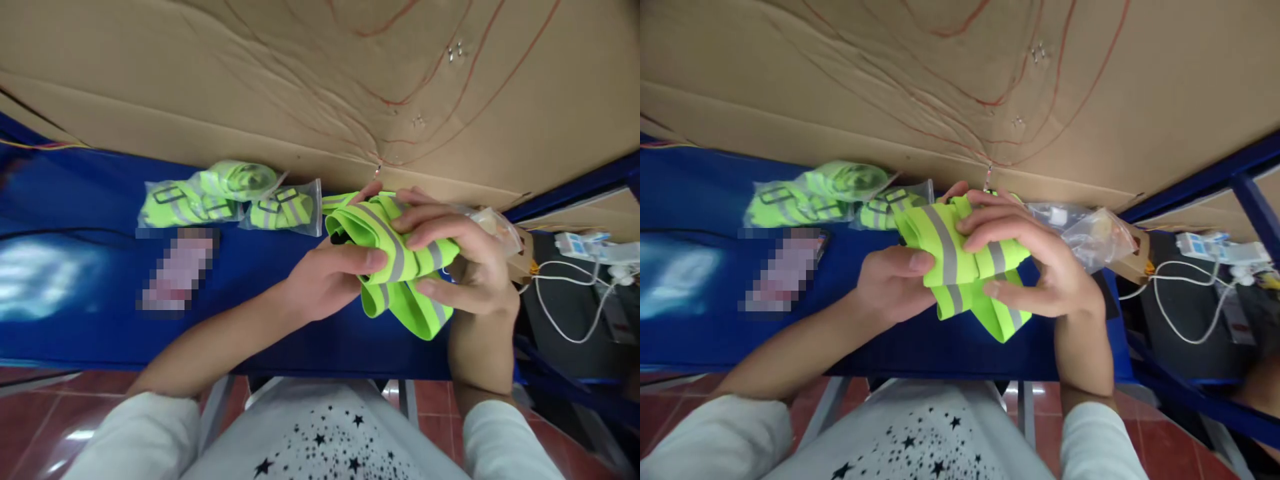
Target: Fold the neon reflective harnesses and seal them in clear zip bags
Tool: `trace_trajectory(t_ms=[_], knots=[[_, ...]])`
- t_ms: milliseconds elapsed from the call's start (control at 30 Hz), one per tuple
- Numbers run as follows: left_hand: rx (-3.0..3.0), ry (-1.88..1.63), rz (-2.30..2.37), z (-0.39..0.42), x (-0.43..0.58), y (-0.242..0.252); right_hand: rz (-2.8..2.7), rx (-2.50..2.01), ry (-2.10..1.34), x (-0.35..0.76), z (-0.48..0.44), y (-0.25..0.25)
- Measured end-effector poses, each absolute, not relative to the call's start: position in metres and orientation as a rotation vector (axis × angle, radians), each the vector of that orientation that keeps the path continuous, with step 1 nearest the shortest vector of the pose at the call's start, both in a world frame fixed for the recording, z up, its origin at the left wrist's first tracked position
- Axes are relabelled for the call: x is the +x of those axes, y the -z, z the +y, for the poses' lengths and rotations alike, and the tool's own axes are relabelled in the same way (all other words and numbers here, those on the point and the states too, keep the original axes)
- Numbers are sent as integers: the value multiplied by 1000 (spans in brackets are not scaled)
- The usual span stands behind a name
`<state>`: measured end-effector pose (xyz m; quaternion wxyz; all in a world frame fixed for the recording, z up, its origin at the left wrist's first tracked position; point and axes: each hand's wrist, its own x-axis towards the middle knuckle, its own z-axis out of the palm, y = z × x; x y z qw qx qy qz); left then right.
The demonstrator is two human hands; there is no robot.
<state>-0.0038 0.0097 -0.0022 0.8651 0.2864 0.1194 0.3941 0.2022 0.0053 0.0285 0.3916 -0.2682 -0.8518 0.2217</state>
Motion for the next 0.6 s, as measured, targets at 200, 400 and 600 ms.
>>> trace_trajectory(t_ms=[200, 400, 600], knots=[[828, -839, 222, 33, -4, 22, -1878, -865, -928, 206, 11, -19], [765, -685, 318, 39, -3, 27, -1824, -981, -1252, 202, 20, -13], [672, -698, 405, 45, 5, 28, -1802, -1012, -1300, 201, 31, -6]])
